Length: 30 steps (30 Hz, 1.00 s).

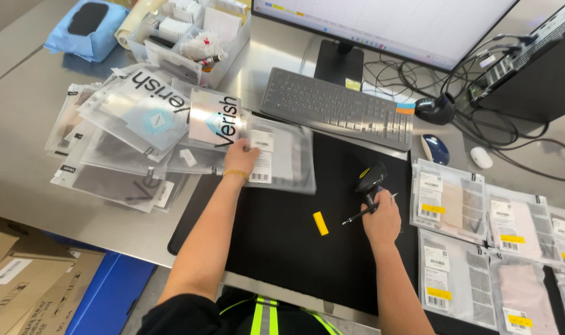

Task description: The person repeatedly picks up sealed plastic packages, scans their barcodes with a handheld scanner, writes on yellow labels with a pen, and places the labeled packages into a stack on the right side of the desk.

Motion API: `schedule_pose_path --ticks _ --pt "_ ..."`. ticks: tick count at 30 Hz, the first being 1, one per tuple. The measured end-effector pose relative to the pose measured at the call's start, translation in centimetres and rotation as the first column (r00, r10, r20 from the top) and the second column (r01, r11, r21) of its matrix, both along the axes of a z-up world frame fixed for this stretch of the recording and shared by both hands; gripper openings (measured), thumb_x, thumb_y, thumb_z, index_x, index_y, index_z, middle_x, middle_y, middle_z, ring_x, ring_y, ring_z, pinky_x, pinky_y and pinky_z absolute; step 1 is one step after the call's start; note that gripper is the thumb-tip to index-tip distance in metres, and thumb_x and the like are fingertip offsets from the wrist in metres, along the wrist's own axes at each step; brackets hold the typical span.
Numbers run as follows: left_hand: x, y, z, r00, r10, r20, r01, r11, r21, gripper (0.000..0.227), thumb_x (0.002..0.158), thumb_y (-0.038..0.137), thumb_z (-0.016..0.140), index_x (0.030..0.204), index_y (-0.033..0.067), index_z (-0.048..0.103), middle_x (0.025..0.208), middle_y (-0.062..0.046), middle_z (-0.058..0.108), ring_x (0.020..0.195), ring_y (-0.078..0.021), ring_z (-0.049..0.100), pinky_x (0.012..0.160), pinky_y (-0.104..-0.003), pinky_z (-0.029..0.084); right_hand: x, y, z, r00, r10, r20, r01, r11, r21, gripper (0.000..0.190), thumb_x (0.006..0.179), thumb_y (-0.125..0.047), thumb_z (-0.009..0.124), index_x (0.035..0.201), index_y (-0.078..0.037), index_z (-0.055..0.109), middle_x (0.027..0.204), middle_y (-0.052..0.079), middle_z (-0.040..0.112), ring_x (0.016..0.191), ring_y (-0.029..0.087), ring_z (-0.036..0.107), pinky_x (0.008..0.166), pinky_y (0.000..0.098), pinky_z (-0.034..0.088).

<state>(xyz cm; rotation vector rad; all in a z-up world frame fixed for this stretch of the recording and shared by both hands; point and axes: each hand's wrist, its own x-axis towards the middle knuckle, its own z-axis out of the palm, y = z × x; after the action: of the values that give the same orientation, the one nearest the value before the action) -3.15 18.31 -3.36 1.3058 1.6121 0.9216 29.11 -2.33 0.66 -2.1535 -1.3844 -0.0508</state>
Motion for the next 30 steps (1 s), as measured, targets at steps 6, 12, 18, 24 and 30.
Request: schedule_pose_path --ticks 6,12,18,24,30 --pt "0.1 -3.9 -2.6 0.986 0.046 -0.161 -0.021 0.988 0.154 0.049 0.087 0.023 0.071 0.124 -0.0036 0.052 0.119 -0.028 0.067 0.110 -0.0422 0.066 0.092 -0.048 0.053 0.3 0.4 0.6 0.991 0.107 0.083 -0.114 0.990 0.077 0.035 0.080 -0.011 0.079 0.096 -0.009 0.048 0.094 0.014 0.060 0.089 0.038 0.062 0.075 0.0462 0.051" --pt "-2.5 -11.6 3.3 0.925 0.017 -0.381 0.150 0.902 0.406 0.053 0.091 0.026 0.071 0.131 -0.0005 0.050 0.123 -0.024 0.062 0.109 -0.0413 0.063 0.088 -0.049 0.053 -3.1 0.2 3.5 0.327 0.500 -0.802 -0.466 0.824 0.323 0.028 0.093 -0.010 0.066 0.090 -0.011 0.037 0.106 0.017 0.072 0.070 0.017 0.064 0.058 0.0292 0.052" --pt "2.4 -23.5 6.5 0.749 -0.447 -0.489 0.623 0.726 0.292 0.050 0.079 0.027 0.073 0.128 0.0187 0.064 0.129 -0.018 0.057 0.119 -0.0377 0.055 0.098 -0.050 0.046 -8.4 1.6 4.7 0.052 0.404 -0.913 -0.641 0.715 0.279 0.026 0.093 -0.007 0.063 0.091 -0.012 0.038 0.107 0.023 0.072 0.070 0.015 0.064 0.058 0.0271 0.055" --pt "7.4 -24.3 6.7 0.518 -0.590 -0.620 0.757 0.653 0.012 0.071 0.079 0.048 0.075 0.142 0.0243 0.053 0.155 -0.031 0.026 0.145 -0.0530 0.016 0.114 -0.069 0.013 -8.1 2.6 4.1 0.086 0.393 -0.915 -0.661 0.710 0.243 0.026 0.090 -0.006 0.066 0.087 -0.011 0.040 0.105 0.018 0.071 0.069 0.012 0.063 0.054 0.0263 0.052" --pt "7.3 -21.2 4.3 0.455 -0.588 -0.668 0.852 0.506 0.135 0.077 0.083 0.049 0.072 0.147 0.0136 0.049 0.158 -0.019 0.033 0.152 -0.0427 0.019 0.117 -0.070 0.010 -3.1 2.2 3.8 0.833 0.471 -0.291 -0.438 0.882 0.174 0.048 0.071 -0.011 0.087 0.085 -0.008 0.042 0.091 0.011 0.067 0.081 0.023 0.068 0.069 0.0364 0.053"
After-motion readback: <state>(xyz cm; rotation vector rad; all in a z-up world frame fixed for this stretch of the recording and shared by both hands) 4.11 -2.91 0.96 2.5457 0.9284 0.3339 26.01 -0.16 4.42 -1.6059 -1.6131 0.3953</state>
